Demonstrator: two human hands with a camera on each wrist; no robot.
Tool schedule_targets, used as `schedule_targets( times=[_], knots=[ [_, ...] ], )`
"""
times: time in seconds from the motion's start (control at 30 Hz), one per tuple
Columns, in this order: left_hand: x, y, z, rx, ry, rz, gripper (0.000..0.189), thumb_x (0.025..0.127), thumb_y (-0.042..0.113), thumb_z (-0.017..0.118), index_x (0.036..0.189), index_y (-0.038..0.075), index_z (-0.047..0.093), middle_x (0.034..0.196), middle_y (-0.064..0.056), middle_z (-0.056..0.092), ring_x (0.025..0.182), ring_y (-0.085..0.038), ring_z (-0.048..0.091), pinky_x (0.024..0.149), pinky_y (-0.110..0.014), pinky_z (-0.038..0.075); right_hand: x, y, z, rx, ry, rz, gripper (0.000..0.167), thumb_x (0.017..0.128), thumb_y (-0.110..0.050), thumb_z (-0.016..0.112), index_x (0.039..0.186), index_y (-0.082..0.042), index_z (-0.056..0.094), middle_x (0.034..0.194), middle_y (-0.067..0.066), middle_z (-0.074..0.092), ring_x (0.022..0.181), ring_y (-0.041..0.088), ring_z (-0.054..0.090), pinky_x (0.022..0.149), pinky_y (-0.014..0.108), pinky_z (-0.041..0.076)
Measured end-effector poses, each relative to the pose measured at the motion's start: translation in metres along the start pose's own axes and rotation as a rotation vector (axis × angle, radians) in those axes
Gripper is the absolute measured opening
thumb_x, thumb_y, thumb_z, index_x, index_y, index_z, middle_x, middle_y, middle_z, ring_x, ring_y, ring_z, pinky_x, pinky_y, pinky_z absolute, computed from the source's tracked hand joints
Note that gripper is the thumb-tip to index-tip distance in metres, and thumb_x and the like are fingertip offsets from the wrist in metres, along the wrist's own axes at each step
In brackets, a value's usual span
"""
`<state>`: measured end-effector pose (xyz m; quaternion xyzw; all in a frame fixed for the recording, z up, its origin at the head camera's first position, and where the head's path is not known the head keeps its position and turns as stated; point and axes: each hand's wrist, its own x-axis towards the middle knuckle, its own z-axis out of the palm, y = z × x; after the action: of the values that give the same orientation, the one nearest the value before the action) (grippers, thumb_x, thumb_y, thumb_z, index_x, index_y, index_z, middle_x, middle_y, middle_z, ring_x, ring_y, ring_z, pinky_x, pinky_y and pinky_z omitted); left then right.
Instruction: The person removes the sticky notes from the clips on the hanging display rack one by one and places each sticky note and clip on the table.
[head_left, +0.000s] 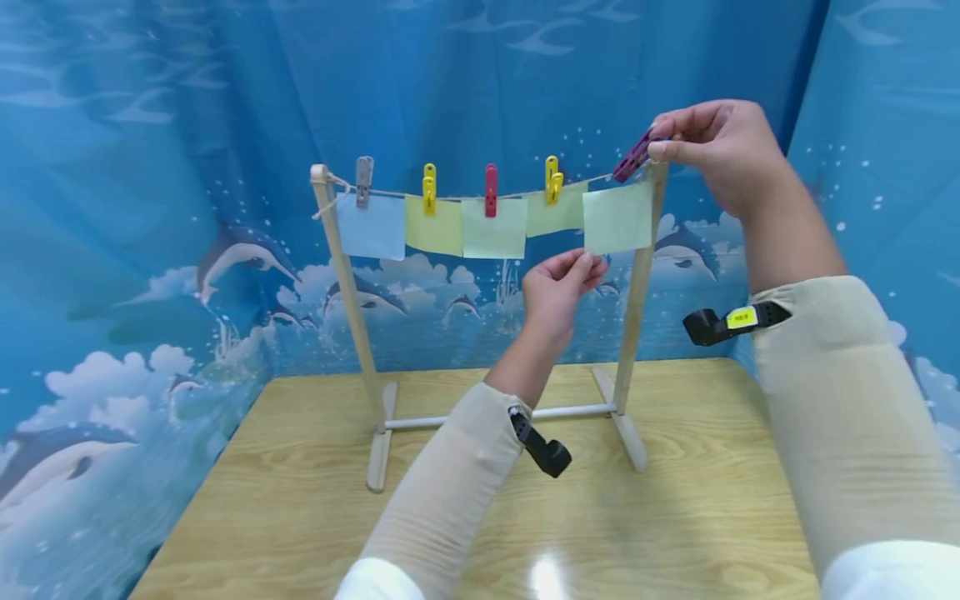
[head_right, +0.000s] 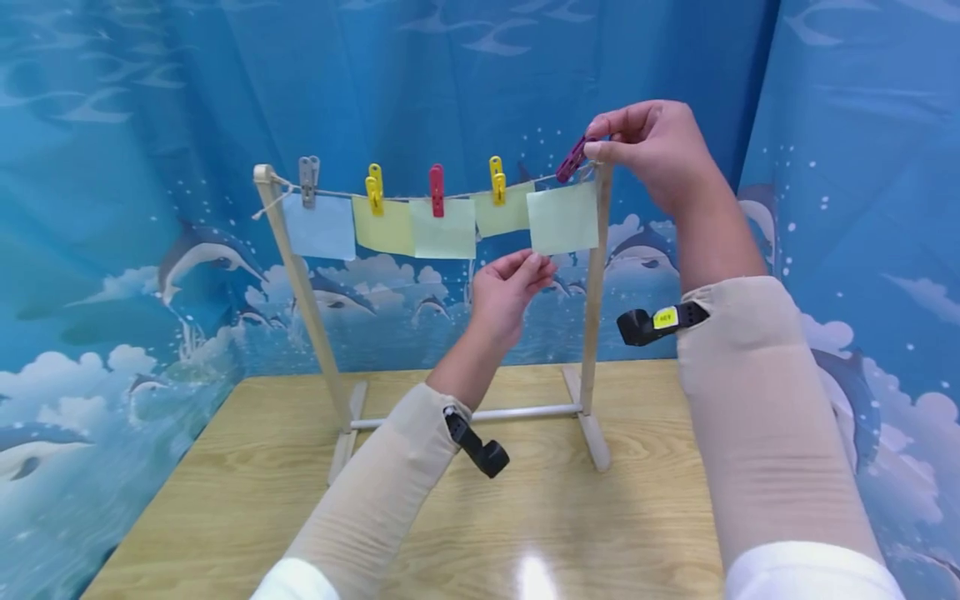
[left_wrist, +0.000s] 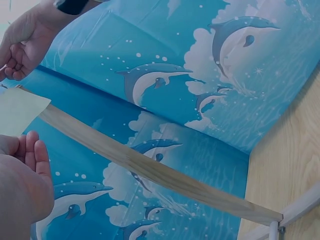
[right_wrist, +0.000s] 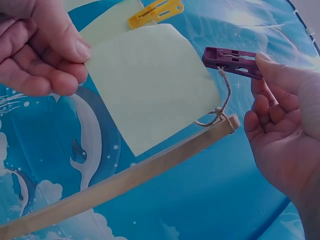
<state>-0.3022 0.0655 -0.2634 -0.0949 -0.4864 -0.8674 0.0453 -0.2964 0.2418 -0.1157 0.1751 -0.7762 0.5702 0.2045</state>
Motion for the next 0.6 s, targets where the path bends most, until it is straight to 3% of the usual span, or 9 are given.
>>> schedule_targets(
  times=[0.17, 0.37, 0.6],
  knots=[
    [-0.004, 0.003, -0.007, 0.003, -0.04, 0.0, 0.013, 0.092, 0.012, 0.067, 0.1, 0.003, 0.073, 0.098, -0.016, 0.072, 0.087, -0.02, 0.072, 0.081, -0.03, 0.058, -0.009, 0.003, 0.001, 0.072, -0.004, -0.07, 0.03, 0.084, -0.017, 0.075, 0.102, 0.006, 0.071, 0.113, 0.007, 0.061, 0.111, 0.017, 0.048, 0.085, 0.012, 0.05],
    [-0.007, 0.01, -0.017, 0.029, -0.076, 0.018, 0.013, 0.092, 0.013, 0.067, 0.101, 0.004, 0.073, 0.102, -0.019, 0.071, 0.089, -0.02, 0.071, 0.082, -0.03, 0.057, -0.018, 0.006, 0.003, 0.032, 0.02, -0.077, 0.034, 0.084, -0.021, 0.075, 0.104, 0.006, 0.07, 0.116, 0.006, 0.061, 0.111, 0.016, 0.048, 0.086, 0.013, 0.05],
    [-0.013, 0.018, -0.027, 0.024, -0.122, 0.027, 0.016, 0.093, 0.013, 0.067, 0.103, 0.002, 0.072, 0.102, -0.017, 0.071, 0.092, -0.022, 0.071, 0.087, -0.033, 0.056, -0.026, 0.011, 0.005, 0.182, -0.017, -0.144, 0.025, 0.085, -0.009, 0.074, 0.1, 0.011, 0.069, 0.111, 0.011, 0.061, 0.103, 0.021, 0.053, 0.085, 0.012, 0.05]
  ],
)
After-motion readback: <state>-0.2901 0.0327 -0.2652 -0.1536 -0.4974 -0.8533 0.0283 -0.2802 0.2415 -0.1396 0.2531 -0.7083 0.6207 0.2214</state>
